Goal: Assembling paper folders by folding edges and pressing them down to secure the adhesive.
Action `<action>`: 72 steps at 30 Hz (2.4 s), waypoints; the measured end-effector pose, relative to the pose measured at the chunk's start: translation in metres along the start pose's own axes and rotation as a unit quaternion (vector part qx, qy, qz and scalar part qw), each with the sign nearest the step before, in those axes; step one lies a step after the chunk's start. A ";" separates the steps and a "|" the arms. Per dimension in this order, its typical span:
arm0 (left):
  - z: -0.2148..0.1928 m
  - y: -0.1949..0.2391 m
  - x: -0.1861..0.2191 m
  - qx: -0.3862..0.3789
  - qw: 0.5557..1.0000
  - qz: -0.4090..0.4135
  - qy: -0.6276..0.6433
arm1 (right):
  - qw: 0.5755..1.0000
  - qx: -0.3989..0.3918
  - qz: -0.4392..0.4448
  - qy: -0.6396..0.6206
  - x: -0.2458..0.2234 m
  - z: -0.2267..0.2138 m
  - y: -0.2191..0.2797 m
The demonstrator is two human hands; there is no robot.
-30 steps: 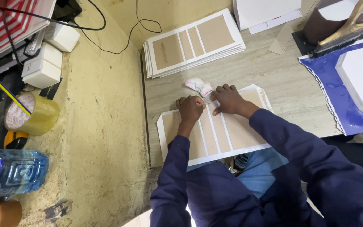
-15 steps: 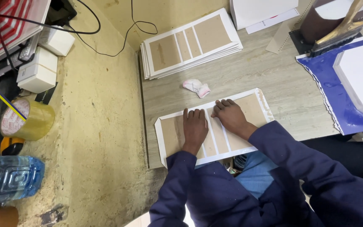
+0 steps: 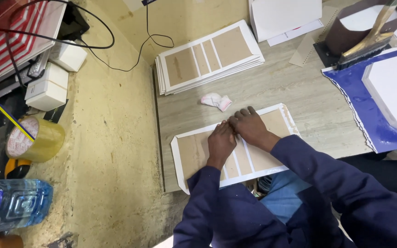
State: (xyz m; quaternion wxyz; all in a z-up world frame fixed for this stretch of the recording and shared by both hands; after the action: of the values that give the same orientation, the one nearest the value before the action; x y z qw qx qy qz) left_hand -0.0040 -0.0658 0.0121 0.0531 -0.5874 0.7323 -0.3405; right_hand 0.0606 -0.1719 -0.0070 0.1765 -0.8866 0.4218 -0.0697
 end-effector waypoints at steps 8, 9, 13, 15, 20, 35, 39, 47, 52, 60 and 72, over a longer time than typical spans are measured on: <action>-0.014 -0.001 -0.003 0.012 0.998 -0.016 0.067 | 0.997 -0.051 0.050 0.013 -0.007 -0.022 0.011; -0.012 0.005 -0.009 0.010 0.997 -0.011 0.071 | 0.997 -0.051 0.055 0.016 -0.006 -0.028 0.016; -0.043 0.011 -0.035 0.030 0.999 0.025 0.007 | 0.999 -0.034 0.038 0.006 -0.017 -0.031 0.017; -0.067 0.006 -0.032 0.060 0.995 0.066 -0.041 | 0.999 -0.026 0.042 0.017 -0.014 -0.028 0.018; -0.068 0.023 -0.049 0.065 0.994 -0.012 -0.087 | 0.999 -0.002 0.028 0.026 -0.017 -0.033 0.021; -0.071 0.034 -0.058 0.146 0.988 -0.019 -0.043 | 0.993 0.029 0.068 0.088 -0.008 -0.028 0.025; -0.082 0.031 -0.063 -0.002 0.999 -0.031 -0.032 | 0.993 0.007 0.080 0.087 -0.018 -0.029 0.028; -0.091 0.036 -0.078 0.054 0.995 -0.010 -0.085 | 0.996 -0.005 0.064 0.065 0.002 -0.051 0.019; -0.090 0.043 -0.081 0.131 0.985 0.003 -0.115 | 0.973 -0.110 0.185 0.083 0.017 -0.079 0.021; -0.078 0.043 -0.077 0.114 0.974 0.029 -0.196 | 0.976 -0.051 0.185 0.099 0.004 -0.077 0.035; -0.085 0.033 -0.072 0.092 0.991 -0.038 -0.088 | 0.993 -0.039 0.112 -0.006 0.019 -0.048 -0.053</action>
State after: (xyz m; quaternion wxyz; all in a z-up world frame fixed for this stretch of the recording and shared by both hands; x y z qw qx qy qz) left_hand -0.0497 0.0386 0.0351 0.1579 -0.6349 0.6679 -0.3549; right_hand 0.0974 -0.1681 0.0570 0.1505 -0.8403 0.5201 -0.0278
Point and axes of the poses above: each hand's wrist, its own y-axis away from the middle knuckle, its own z-axis out of the palm, x = y × z, the point moved 7 cm from there along -y, towards the middle knuckle, and after that the axes turned 10 degrees about x, right-handed, at the moved point
